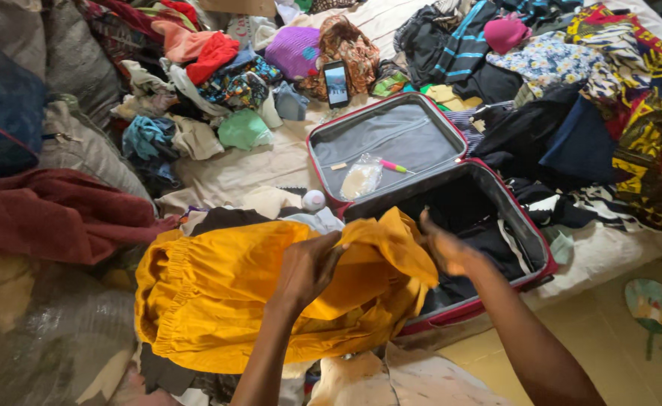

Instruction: The person folds and places various items of clothing, including a yellow garment, into a suitcase on a bed surrounded by other clothes.

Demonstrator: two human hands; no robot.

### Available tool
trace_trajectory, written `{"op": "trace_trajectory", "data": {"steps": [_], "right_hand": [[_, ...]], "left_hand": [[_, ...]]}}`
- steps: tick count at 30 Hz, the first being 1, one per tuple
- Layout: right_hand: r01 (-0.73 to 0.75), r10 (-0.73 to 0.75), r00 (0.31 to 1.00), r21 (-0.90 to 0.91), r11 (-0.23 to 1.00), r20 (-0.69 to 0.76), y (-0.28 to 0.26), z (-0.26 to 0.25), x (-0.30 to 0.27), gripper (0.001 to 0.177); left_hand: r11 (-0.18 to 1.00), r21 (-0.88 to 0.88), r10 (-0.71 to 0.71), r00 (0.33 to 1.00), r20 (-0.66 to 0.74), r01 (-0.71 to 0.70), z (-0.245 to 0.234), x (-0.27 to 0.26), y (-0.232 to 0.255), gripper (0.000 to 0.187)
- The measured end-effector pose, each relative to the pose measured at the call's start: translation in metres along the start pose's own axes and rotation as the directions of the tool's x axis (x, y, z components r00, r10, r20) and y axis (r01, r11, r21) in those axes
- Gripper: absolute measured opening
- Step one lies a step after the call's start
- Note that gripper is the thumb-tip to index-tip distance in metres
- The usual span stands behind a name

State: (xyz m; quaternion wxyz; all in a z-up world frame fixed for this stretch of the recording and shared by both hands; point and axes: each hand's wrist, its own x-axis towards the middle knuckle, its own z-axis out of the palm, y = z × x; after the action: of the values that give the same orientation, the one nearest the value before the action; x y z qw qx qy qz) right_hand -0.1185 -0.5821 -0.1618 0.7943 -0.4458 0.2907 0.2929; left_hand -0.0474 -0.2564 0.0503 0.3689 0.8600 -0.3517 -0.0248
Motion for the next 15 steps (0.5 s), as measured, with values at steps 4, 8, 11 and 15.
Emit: {"op": "trace_trajectory", "data": {"steps": [4,8,11,15], "right_hand": [[-0.175,0.152,0.973,0.124,0.977,0.175,0.015,0.011,-0.005,0.068],[0.369,-0.418,0.903,0.320,0.873,0.098,-0.003,-0.004,-0.007,0.045],[0.437,-0.527,0.850,0.572,0.694,-0.009,-0.040,-0.018,-0.037,0.040],[0.693,-0.726,0.670,0.481,0.537,-0.155,-0.072,-0.007,-0.096,0.039]], "left_hand": [[0.999,-0.027,0.045,0.998,-0.036,-0.046,-0.005,-0.008,-0.003,0.020],[0.999,-0.023,0.026,1.000,-0.001,-0.026,-0.011,-0.013,-0.007,0.022],[1.000,-0.012,-0.014,1.000,0.020,0.014,-0.014,-0.010,-0.013,0.025],[0.997,-0.012,0.074,0.995,-0.061,-0.075,-0.012,-0.006,-0.017,0.026]]}}
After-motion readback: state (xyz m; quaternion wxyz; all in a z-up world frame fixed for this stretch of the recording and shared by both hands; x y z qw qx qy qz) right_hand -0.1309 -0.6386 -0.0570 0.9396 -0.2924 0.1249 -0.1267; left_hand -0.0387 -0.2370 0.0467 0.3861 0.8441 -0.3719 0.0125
